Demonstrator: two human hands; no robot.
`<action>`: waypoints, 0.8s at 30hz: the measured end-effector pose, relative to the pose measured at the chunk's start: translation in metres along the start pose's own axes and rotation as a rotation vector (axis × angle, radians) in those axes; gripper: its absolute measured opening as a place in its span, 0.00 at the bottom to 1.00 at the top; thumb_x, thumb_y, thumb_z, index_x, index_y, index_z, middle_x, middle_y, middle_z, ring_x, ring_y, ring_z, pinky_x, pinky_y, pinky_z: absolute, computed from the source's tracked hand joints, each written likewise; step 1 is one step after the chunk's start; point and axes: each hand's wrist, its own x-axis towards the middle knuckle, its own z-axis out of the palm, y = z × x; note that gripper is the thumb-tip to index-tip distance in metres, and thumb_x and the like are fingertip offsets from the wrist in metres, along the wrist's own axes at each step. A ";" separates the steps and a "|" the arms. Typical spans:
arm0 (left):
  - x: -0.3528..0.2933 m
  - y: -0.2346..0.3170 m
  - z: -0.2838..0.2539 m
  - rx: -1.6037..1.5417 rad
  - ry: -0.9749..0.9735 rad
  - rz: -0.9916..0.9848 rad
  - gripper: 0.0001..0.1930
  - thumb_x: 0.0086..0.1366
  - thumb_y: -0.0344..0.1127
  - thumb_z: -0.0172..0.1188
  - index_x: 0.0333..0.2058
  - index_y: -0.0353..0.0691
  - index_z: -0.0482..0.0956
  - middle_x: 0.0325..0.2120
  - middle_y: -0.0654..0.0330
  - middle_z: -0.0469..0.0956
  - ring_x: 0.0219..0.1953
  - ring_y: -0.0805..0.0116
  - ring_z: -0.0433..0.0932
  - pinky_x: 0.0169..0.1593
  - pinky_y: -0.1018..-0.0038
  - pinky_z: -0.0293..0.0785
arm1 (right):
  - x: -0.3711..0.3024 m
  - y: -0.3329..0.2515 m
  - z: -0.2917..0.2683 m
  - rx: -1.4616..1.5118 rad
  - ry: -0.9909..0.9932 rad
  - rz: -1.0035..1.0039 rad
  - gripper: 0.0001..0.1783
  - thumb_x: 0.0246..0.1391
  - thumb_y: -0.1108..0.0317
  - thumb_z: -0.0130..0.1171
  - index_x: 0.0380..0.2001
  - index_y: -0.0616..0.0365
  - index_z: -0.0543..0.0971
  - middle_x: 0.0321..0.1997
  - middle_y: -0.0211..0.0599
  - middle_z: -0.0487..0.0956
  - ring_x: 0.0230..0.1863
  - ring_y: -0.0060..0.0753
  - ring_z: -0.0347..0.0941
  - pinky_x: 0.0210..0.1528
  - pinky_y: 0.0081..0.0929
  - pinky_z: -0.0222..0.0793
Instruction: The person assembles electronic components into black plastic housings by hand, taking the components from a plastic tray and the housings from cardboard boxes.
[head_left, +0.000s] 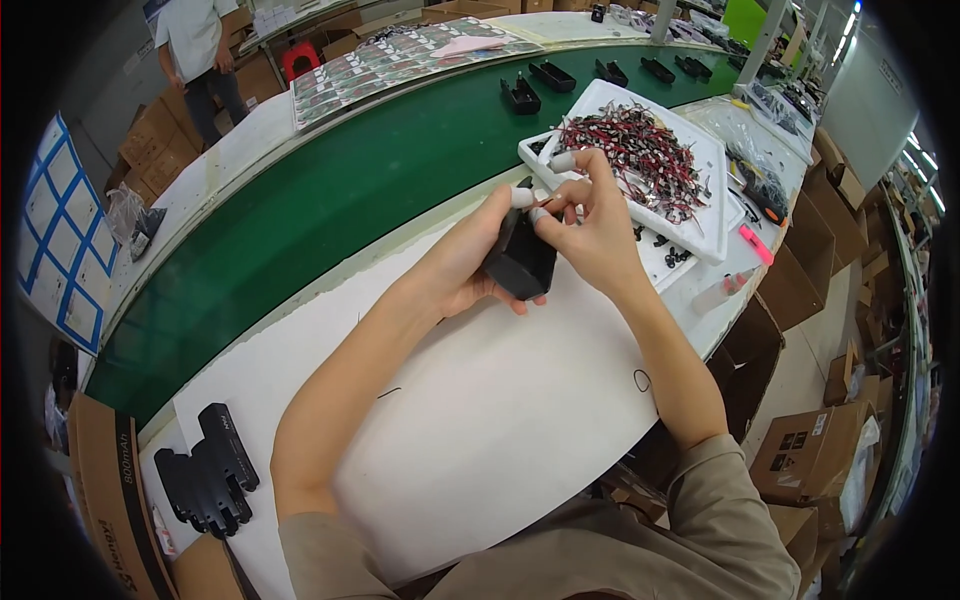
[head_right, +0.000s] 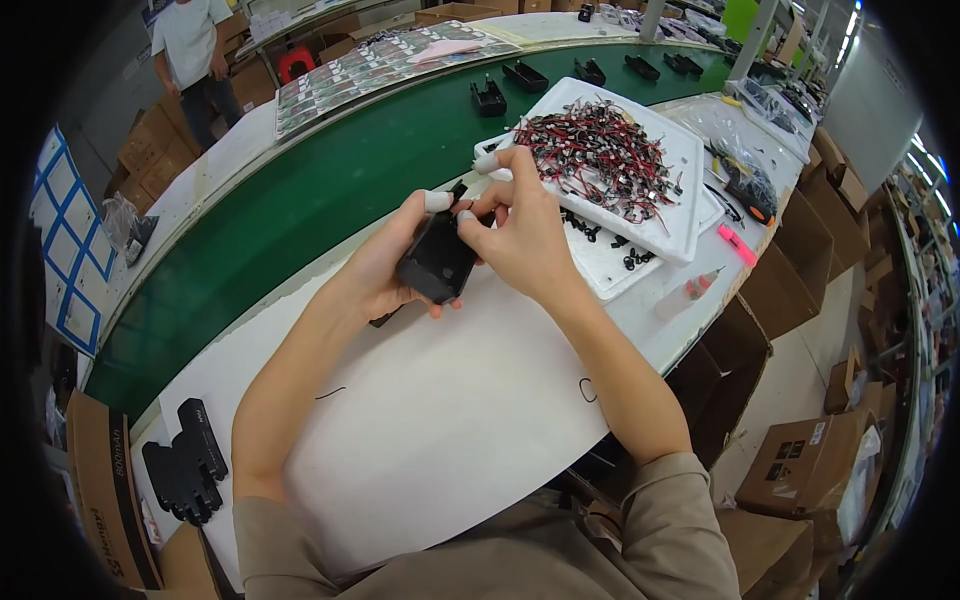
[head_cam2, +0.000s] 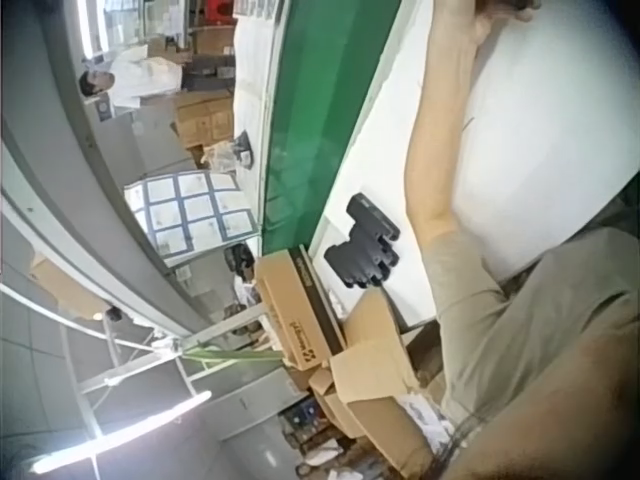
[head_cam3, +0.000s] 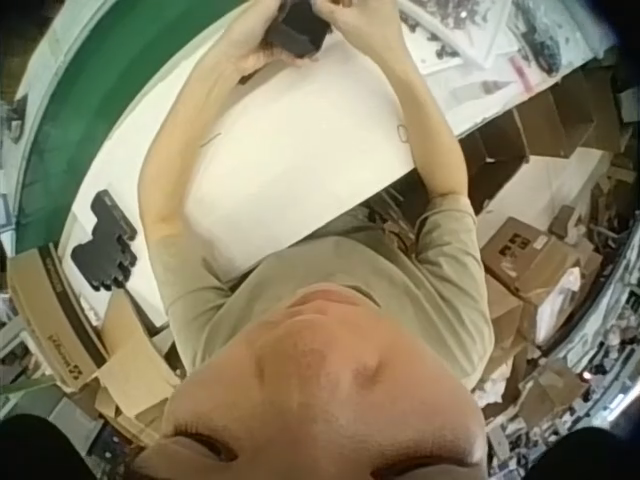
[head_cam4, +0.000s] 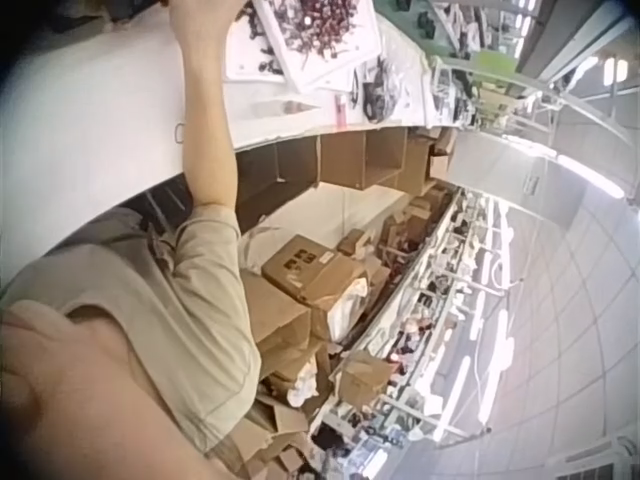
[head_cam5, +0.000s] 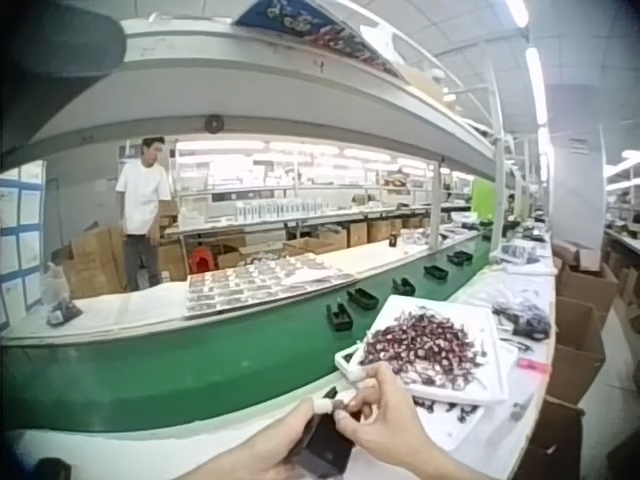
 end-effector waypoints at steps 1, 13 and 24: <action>0.000 0.000 0.000 0.002 -0.011 0.004 0.24 0.62 0.55 0.32 0.45 0.42 0.62 0.23 0.56 0.70 0.16 0.61 0.75 0.12 0.76 0.74 | 0.000 0.001 0.000 -0.036 -0.012 -0.049 0.24 0.34 0.77 0.57 0.38 0.63 0.61 0.15 0.33 0.72 0.16 0.19 0.60 0.18 0.18 0.57; -0.001 0.003 0.002 0.059 0.053 0.012 0.23 0.59 0.52 0.39 0.41 0.37 0.65 0.20 0.58 0.69 0.13 0.64 0.74 0.08 0.76 0.70 | -0.001 -0.009 0.001 -0.095 -0.022 -0.048 0.17 0.34 0.78 0.55 0.31 0.62 0.63 0.18 0.37 0.75 0.15 0.23 0.65 0.20 0.19 0.60; -0.002 0.004 0.001 0.157 0.093 0.053 0.23 0.59 0.52 0.34 0.36 0.36 0.64 0.19 0.57 0.69 0.15 0.66 0.74 0.09 0.78 0.67 | 0.001 0.009 0.010 0.135 0.003 -0.032 0.12 0.35 0.78 0.55 0.27 0.62 0.66 0.20 0.38 0.77 0.16 0.22 0.71 0.17 0.18 0.64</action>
